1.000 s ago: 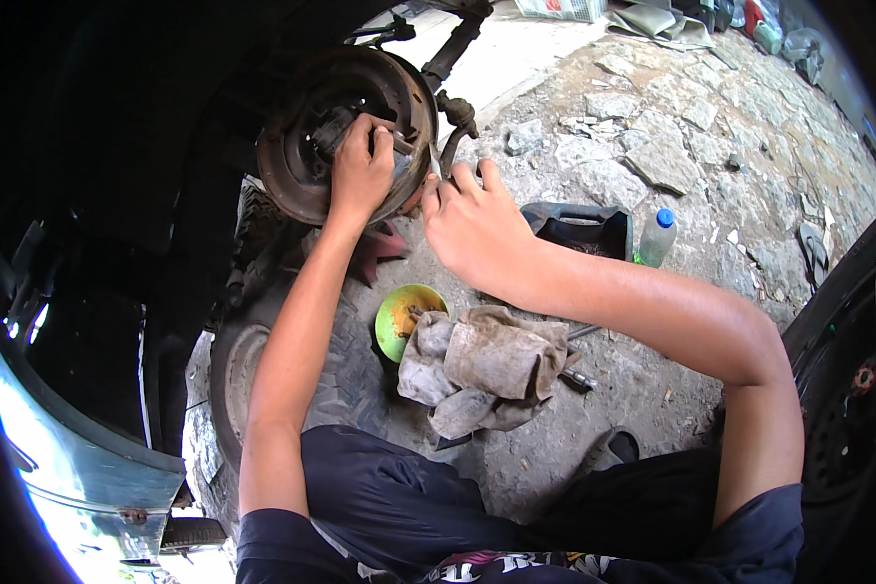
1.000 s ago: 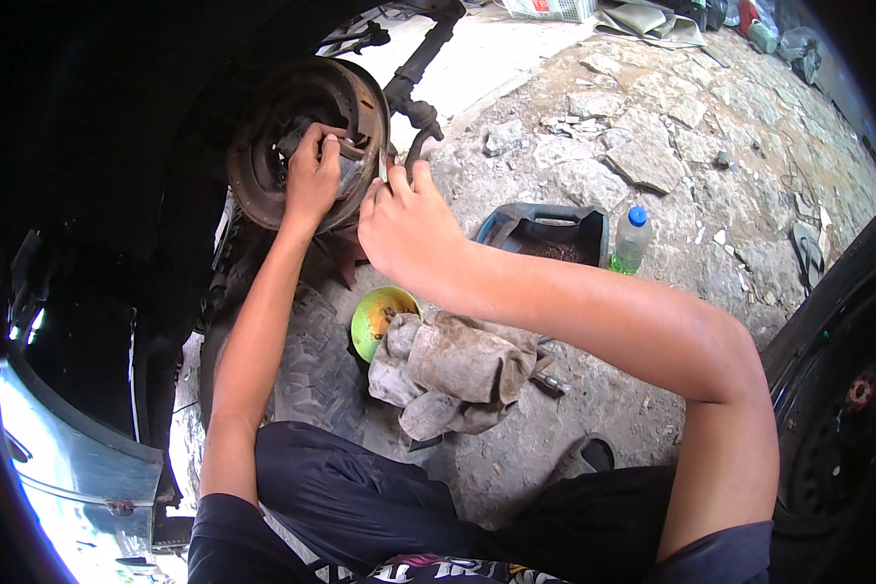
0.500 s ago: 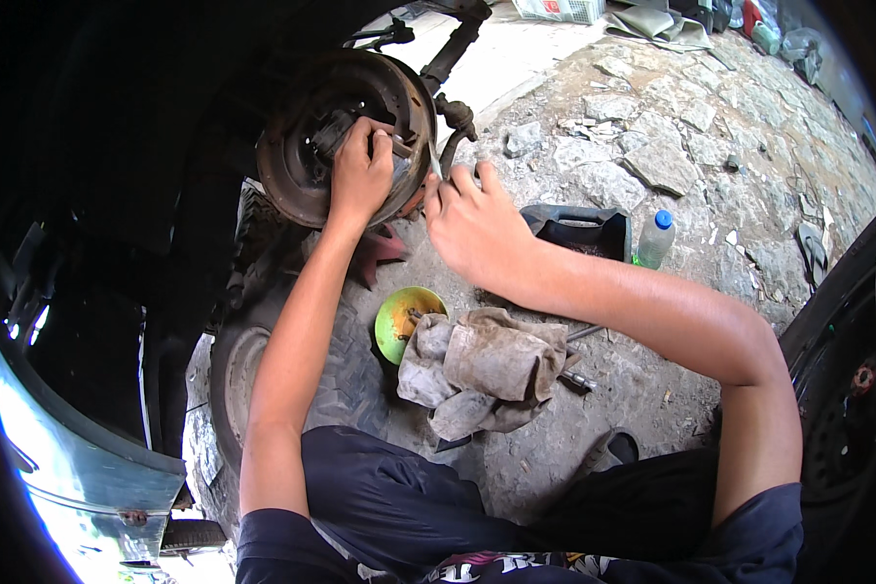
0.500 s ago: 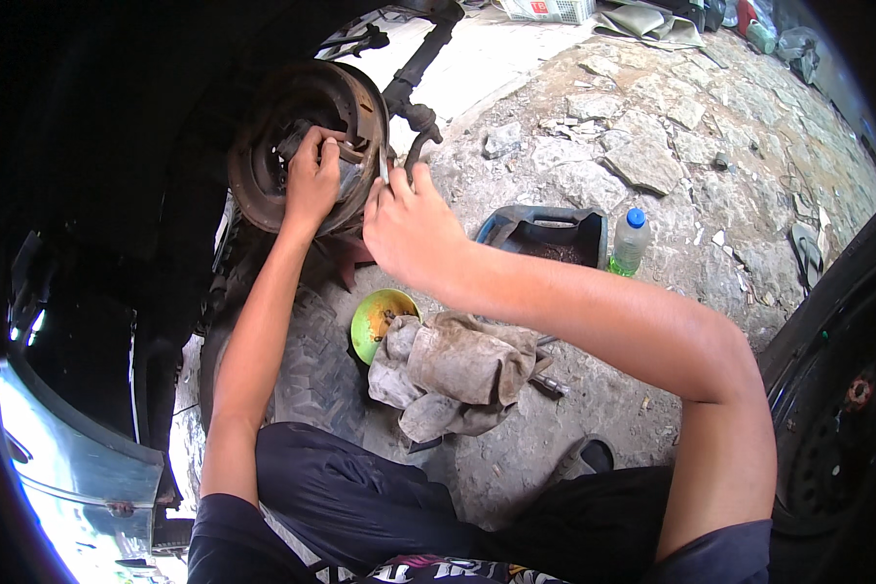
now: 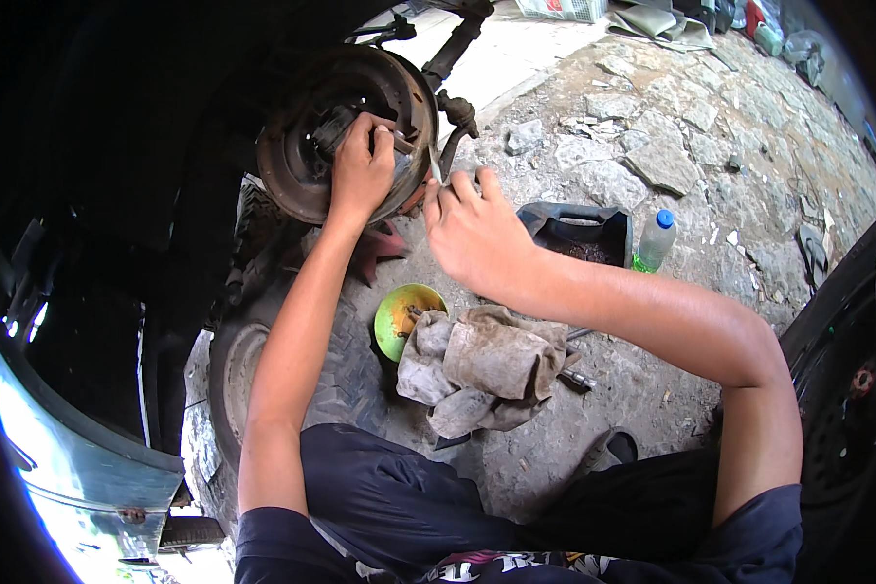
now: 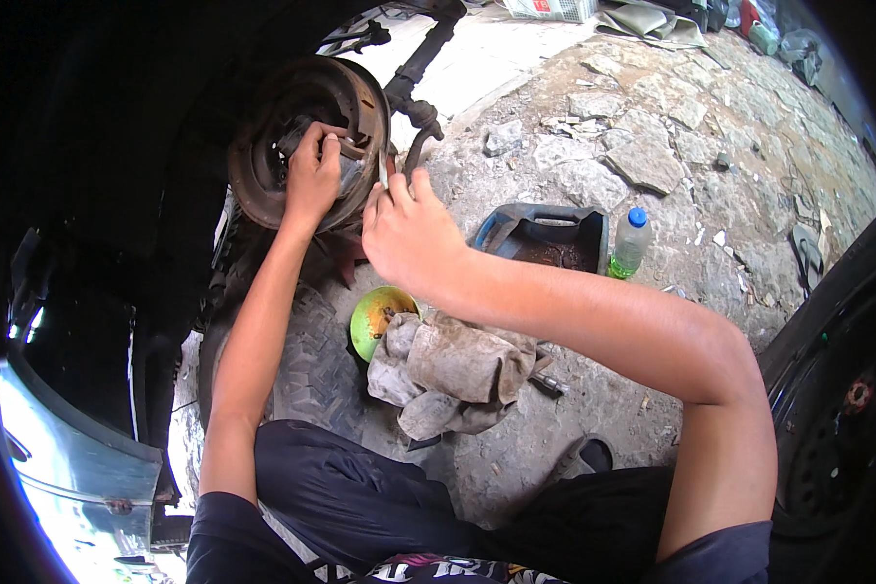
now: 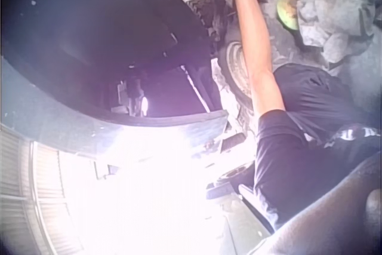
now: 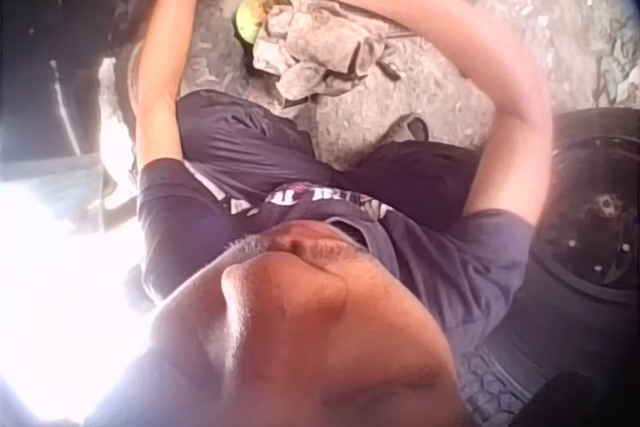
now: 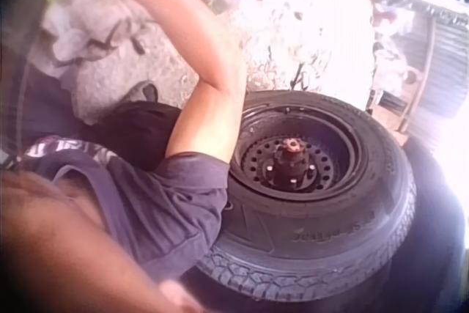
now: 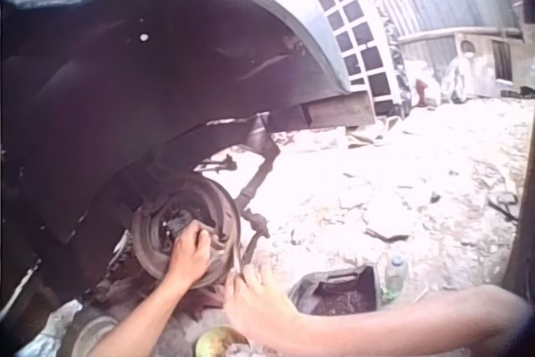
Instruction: The person cleans and works on a drum brake assembly under a vehicle, using a cloth to wipe components and a small brush to scrub parts, then applies a substance from a tube.
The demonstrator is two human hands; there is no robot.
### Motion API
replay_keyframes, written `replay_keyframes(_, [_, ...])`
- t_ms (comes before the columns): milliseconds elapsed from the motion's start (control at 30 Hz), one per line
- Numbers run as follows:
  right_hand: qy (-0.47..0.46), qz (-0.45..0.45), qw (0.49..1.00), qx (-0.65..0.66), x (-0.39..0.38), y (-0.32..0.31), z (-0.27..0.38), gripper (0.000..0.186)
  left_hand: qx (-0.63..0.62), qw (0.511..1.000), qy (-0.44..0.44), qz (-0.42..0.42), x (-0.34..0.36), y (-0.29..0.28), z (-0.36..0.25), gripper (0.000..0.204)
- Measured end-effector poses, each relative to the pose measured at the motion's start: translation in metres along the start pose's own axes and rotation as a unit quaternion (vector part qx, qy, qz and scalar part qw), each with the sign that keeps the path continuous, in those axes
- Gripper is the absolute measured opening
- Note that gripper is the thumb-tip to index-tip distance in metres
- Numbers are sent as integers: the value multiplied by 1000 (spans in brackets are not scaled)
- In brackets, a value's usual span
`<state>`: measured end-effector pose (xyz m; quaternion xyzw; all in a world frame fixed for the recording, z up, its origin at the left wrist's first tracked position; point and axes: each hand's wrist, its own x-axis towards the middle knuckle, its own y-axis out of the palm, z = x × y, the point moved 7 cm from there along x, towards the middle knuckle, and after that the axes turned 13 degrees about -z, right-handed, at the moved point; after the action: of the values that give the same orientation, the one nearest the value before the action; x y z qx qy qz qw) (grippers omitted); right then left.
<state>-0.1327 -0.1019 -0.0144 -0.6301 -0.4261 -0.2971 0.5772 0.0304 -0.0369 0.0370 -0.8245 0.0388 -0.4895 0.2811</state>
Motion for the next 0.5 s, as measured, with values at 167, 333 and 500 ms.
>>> replay_keyframes(167, [9,11,1000,27,12,3,-6,41,-5,1000,11,0,1,0,-1,20])
replay_keyframes(333, [-2,10,1000,26,9,2,-5,38,-8,1000,-3,2,0,2,-1,20])
replay_keyframes(500, [-6,3,1000,21,2,-7,7,45,-4,1000,4,3,1,0,2,20])
